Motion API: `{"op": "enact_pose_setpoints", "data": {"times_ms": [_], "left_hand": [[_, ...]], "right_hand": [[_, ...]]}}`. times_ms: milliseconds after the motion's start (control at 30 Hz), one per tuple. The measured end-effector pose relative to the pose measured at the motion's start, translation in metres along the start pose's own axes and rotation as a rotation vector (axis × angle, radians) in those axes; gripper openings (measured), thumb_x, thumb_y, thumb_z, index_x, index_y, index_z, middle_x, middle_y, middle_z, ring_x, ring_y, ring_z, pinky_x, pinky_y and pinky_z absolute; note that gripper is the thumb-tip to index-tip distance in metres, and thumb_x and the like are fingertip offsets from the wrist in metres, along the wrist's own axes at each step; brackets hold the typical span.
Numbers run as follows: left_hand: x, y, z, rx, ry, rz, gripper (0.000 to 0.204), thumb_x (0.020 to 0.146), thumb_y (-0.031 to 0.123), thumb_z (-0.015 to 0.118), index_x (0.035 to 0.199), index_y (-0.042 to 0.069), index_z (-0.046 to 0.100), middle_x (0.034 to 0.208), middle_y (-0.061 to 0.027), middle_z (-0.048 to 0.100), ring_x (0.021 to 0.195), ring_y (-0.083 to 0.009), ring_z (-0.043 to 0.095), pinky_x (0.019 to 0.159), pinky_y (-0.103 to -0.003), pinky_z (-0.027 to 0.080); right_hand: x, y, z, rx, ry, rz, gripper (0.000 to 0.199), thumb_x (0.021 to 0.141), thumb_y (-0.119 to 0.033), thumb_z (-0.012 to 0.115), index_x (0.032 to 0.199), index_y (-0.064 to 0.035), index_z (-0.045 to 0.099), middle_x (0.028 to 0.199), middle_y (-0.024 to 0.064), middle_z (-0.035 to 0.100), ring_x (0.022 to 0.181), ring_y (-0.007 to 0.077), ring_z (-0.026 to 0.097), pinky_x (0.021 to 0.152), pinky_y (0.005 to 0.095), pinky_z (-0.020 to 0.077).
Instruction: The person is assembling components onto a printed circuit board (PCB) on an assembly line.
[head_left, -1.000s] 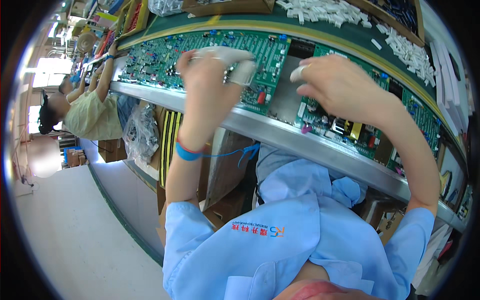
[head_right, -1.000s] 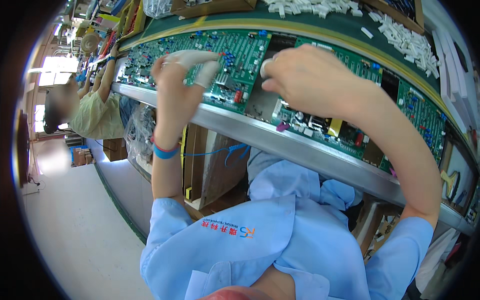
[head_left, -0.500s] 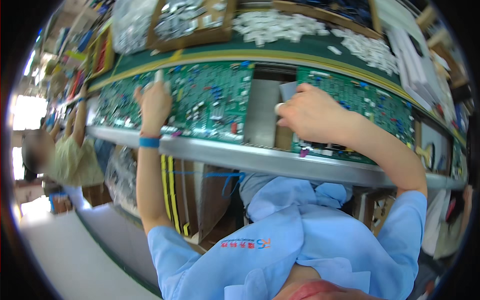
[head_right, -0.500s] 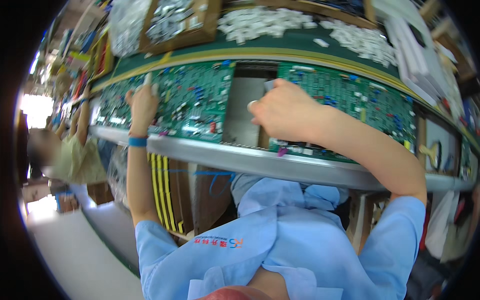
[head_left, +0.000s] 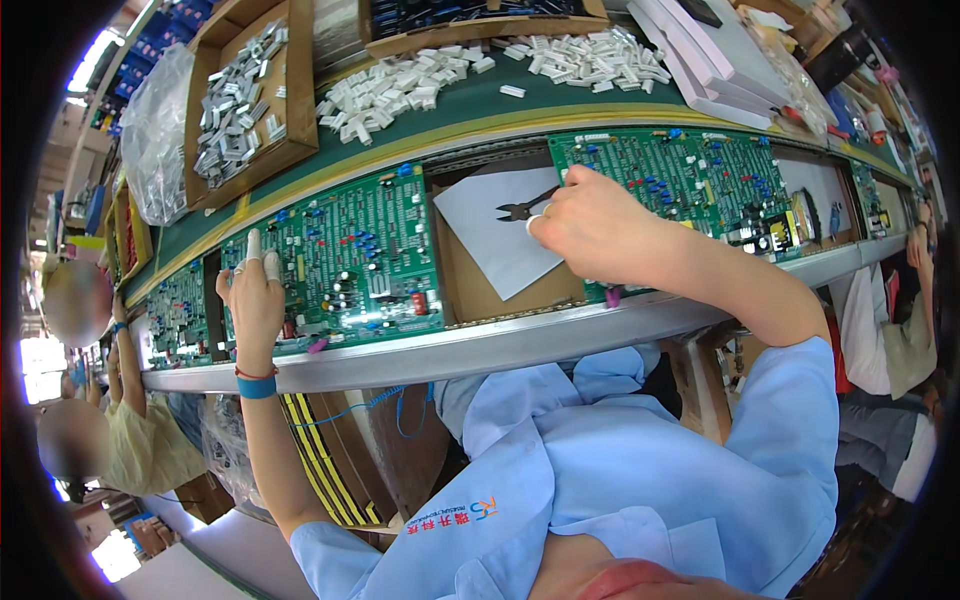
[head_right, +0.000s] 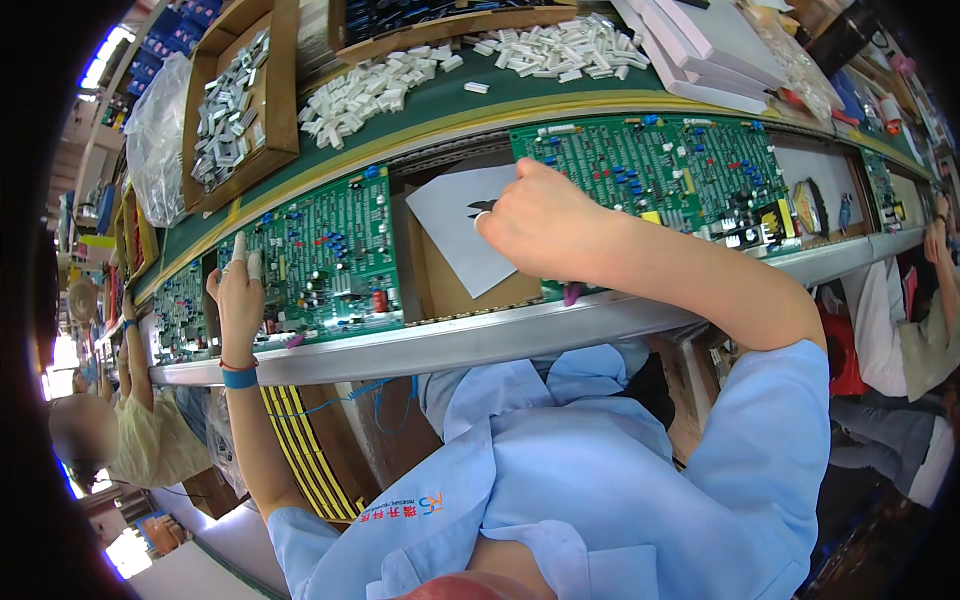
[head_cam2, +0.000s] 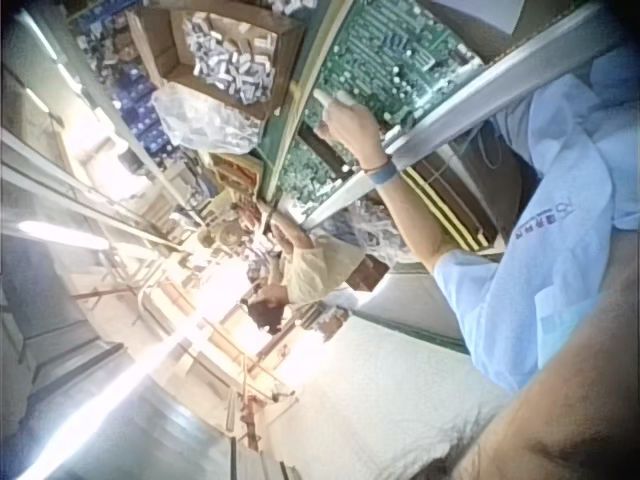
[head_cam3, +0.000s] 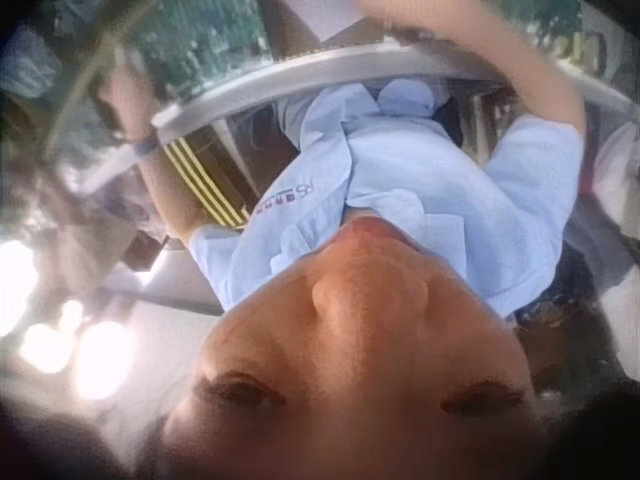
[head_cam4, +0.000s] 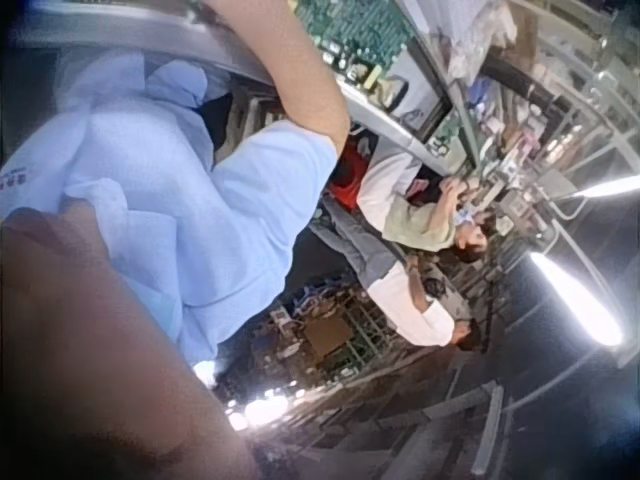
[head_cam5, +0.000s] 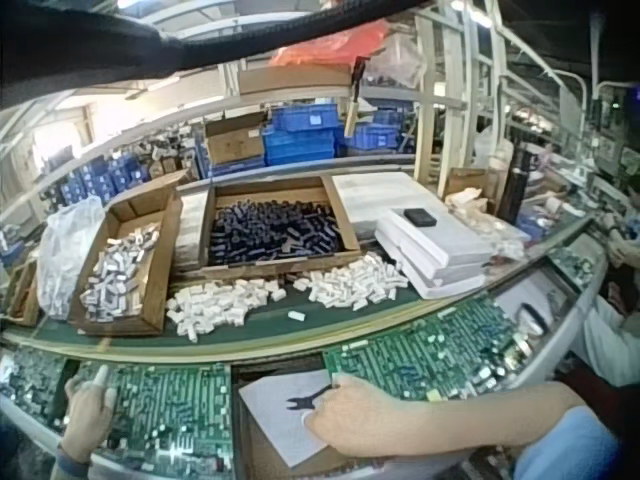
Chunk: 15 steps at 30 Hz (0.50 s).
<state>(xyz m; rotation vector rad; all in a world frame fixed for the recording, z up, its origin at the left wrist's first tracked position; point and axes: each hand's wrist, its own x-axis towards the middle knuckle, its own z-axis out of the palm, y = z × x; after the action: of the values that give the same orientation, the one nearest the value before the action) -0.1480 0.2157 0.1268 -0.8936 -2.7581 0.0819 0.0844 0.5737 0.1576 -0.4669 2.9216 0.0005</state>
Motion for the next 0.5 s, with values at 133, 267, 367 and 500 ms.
{"op": "enact_pose_setpoints", "data": {"times_ms": [133,267,367,500], "left_hand": [[0.006,0.058,-0.018,-0.137,-0.013,0.111,0.038,0.100,0.016,0.047,0.132,-0.004,0.051,0.093,-0.0180,0.069,0.090,-0.0336,0.064,0.103,-0.050,0.030],[0.006,0.112,-0.032,-0.244,-0.008,0.214,0.040,0.100,0.014,0.046,0.135,-0.004,0.049,0.103,-0.0155,0.071,0.104,-0.0310,0.062,0.105,-0.050,0.027],[0.009,0.139,-0.032,-0.291,-0.004,0.295,0.040,0.098,0.012,0.048,0.135,-0.005,0.048,0.102,-0.0143,0.071,0.109,-0.0307,0.061,0.106,-0.052,0.026],[0.009,0.160,-0.037,-0.244,0.016,0.365,0.043,0.098,0.013,0.048,0.137,-0.006,0.046,0.106,-0.0126,0.071,0.111,-0.0303,0.060,0.110,-0.050,0.022]], "right_hand": [[-0.033,0.021,0.016,-0.068,0.098,0.119,0.004,0.073,-0.009,0.061,0.076,-0.0082,0.063,0.069,0.0074,0.066,0.076,0.0236,0.065,0.079,0.0369,0.0405],[-0.061,0.035,0.018,-0.128,0.104,0.234,0.003,0.074,-0.009,0.064,0.076,-0.0097,0.066,0.069,0.0067,0.066,0.075,0.0225,0.066,0.079,0.0372,0.0402],[-0.081,0.049,0.028,-0.170,0.094,0.309,0.005,0.071,-0.007,0.065,0.076,-0.0100,0.066,0.068,0.0054,0.066,0.077,0.0212,0.066,0.079,0.0366,0.0398],[-0.109,0.069,0.036,-0.251,0.084,0.420,0.006,0.071,-0.007,0.066,0.075,-0.0111,0.065,0.068,0.0052,0.065,0.076,0.0208,0.065,0.077,0.0364,0.0400]]}}
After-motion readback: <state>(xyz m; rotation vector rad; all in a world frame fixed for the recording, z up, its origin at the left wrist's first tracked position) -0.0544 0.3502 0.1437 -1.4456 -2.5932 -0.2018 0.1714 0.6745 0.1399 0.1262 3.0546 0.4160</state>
